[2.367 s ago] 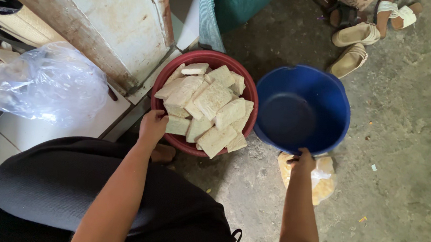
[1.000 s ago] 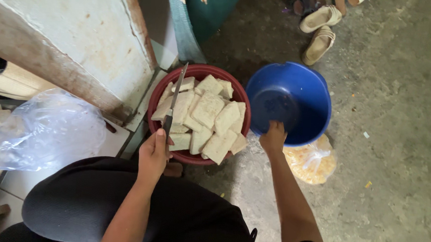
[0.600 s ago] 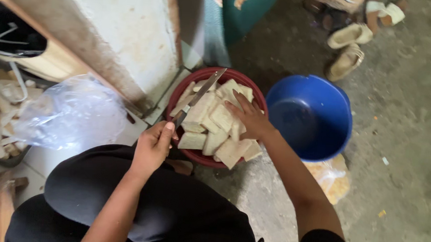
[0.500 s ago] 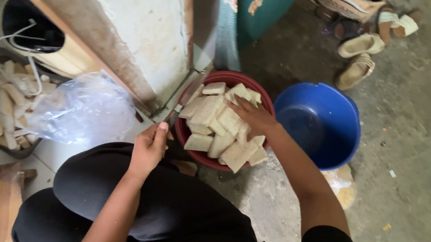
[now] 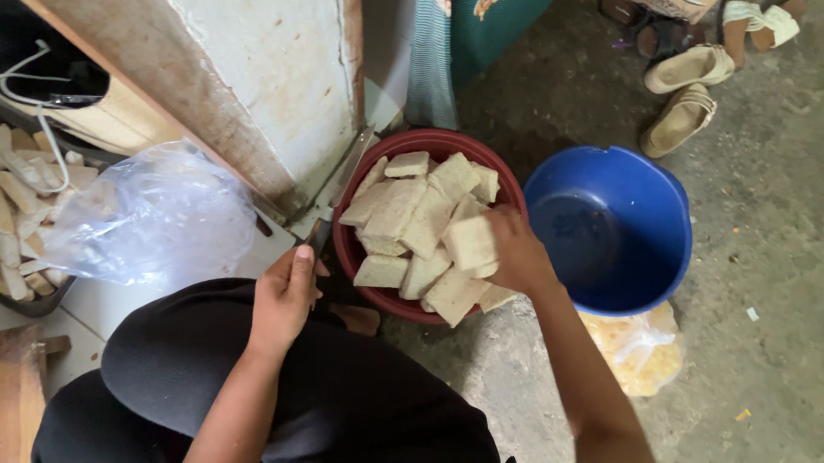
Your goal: The person sits on the floor and repeatedly picks rectangular food items from a red bowl, places them into a blue bowl, and transfers them into plastic bags. The person uses a knife to assist in handling the items and bags, then returns the filled bags to a pink basket.
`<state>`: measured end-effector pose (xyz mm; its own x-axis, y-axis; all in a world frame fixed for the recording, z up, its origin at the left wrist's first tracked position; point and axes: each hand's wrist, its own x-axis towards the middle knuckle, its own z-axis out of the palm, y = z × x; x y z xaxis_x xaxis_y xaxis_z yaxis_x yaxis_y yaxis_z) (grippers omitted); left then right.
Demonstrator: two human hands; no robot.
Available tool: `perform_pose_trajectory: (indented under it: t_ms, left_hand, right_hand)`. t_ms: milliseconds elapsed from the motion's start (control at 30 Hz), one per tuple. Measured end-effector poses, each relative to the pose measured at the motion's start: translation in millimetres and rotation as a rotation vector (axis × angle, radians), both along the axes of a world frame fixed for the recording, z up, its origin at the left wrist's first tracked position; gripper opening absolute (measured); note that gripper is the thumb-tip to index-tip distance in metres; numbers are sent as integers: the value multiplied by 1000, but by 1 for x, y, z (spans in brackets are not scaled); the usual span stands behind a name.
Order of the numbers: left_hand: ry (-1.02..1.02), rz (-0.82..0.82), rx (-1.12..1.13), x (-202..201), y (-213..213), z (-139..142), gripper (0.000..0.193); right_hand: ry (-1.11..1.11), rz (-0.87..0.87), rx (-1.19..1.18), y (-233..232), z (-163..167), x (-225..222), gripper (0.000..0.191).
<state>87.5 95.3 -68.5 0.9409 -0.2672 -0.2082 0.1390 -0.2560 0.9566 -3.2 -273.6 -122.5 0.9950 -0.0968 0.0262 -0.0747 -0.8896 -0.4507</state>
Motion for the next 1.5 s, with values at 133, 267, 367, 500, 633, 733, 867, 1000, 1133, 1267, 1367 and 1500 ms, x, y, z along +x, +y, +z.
perform_pose_trajectory:
  t_ms: [133, 267, 367, 500, 633, 733, 867, 1000, 1133, 1267, 1367, 1500]
  left_hand:
    - [12, -9, -1, -1, 4, -2, 49]
    - [34, -19, -88, -2, 8, -2, 49]
    - [36, -18, -95, -2, 9, -1, 49]
    - [41, 9, -73, -3, 6, 2, 49]
    - [39, 14, -95, -4, 5, 3, 48]
    - [27, 17, -98, -3, 4, 3, 47]
    - [21, 16, -93, -3, 2, 2, 48]
    - [13, 14, -34, -4, 2, 6, 48]
    - [4, 44, 21, -5, 7, 11, 47]
    - [20, 67, -5, -3, 10, 10, 49]
    - [24, 50, -21, -2, 10, 7, 49]
    - [11, 42, -25, -2, 10, 5, 47]
  right_hand:
    - [-513, -453, 338, -17, -36, -34, 96]
    - [-506, -996, 1496, -59, -64, -52, 62]
    - [-493, -1146, 1524, -75, -68, -57, 60]
    - [-490, -1146, 1471, -81, -65, -58, 65]
    - [-338, -1451, 604, -79, -65, -49, 93]
    - [-563, -988, -202, -64, -72, -39, 76]
    - [-336, -542, 350, -10, -81, 0, 48]
    - [-16, -356, 426, 54, -51, 49, 102]
    - [559, -302, 145, 107, -19, 63, 119]
    - [143, -350, 102, 111, -35, 49, 105]
    - [-179, -361, 87, 99, -68, 30, 85]
    - [-375, -559, 135, 82, -100, 18, 56]
